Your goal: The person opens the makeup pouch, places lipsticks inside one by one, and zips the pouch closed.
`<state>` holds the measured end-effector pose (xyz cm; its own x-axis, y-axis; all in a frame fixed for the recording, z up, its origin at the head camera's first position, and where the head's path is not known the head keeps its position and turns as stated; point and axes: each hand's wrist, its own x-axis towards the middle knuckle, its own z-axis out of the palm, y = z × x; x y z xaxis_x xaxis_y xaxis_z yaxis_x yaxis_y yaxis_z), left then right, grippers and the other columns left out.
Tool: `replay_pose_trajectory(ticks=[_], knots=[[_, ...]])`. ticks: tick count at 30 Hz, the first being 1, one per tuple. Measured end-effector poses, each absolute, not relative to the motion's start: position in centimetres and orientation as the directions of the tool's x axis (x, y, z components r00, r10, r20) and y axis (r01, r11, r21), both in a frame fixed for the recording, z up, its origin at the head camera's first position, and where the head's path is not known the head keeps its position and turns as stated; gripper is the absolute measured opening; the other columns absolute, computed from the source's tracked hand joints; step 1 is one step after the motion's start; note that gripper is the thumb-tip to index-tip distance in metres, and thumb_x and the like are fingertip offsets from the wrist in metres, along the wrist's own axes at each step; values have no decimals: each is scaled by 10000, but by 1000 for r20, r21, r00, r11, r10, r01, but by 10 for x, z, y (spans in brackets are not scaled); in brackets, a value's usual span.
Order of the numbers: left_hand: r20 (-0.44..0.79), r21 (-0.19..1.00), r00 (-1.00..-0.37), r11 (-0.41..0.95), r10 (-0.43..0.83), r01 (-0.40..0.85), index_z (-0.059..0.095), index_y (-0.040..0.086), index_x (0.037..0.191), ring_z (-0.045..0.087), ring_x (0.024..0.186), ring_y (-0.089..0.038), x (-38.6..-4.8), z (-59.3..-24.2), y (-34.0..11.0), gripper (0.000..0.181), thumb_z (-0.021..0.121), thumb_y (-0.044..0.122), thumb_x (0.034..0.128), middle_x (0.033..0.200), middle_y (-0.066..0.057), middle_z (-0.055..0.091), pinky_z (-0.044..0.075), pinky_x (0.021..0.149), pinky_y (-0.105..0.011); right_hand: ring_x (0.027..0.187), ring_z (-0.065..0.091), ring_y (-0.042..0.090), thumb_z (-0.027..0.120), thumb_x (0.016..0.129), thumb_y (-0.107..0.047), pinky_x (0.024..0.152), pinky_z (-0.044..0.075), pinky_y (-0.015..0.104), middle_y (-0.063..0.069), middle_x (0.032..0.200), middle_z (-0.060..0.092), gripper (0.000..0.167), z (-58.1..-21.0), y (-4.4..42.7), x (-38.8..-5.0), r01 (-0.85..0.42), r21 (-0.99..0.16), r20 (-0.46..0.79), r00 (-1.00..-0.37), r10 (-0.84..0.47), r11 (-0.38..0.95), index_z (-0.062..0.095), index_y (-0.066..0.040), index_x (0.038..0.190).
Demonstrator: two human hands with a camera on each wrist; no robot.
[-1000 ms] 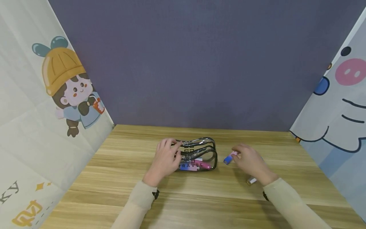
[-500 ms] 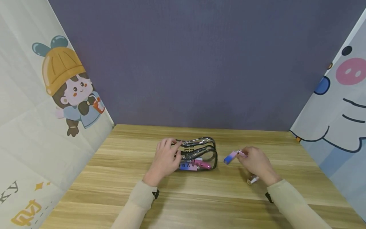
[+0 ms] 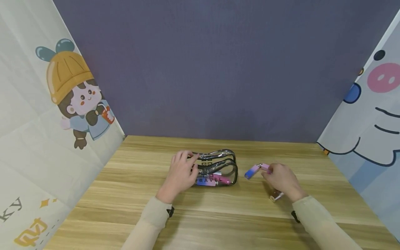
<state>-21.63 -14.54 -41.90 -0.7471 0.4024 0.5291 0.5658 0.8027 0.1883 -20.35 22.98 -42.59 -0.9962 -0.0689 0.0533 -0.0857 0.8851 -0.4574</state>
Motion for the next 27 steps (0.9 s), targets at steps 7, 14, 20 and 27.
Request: replay_pose_trajectory(ticks=[7,14,20,27], knots=[[531,187,-747,804,401,565,647,83,1355,461,1203,-304,-215,-418,-146,425,494,221,983,1271,-104,556,385,1019,-497,527,505,164,652,947,-258,483,403,330,23,652,543,218,-431,234,-204,-51,-477,-5,-998,-61,877,665,-53,873],[521,183,-752,808,404,560,642,86,1362,457,1208,-307,-216,-418,-146,427,490,221,986,1276,-106,552,381,1026,-495,573,508,177,606,958,-200,508,414,326,39,690,553,186,-432,234,-205,-32,-486,-47,-997,-62,873,666,-48,869],[524,187,-749,804,404,565,643,75,1358,460,1212,-313,-215,-418,-145,426,500,216,982,1277,-112,557,380,1034,-504,535,545,176,574,988,-137,497,476,329,53,669,539,204,-433,229,-203,-4,-517,-90,-994,-58,856,620,-41,814],[516,191,-754,803,407,565,639,80,1363,457,1214,-318,-215,-417,-146,427,486,216,988,1281,-114,554,379,1032,-504,526,544,167,578,1006,-146,499,470,327,42,647,539,253,-436,227,-203,-15,-495,-95,-993,-71,869,611,-68,767]])
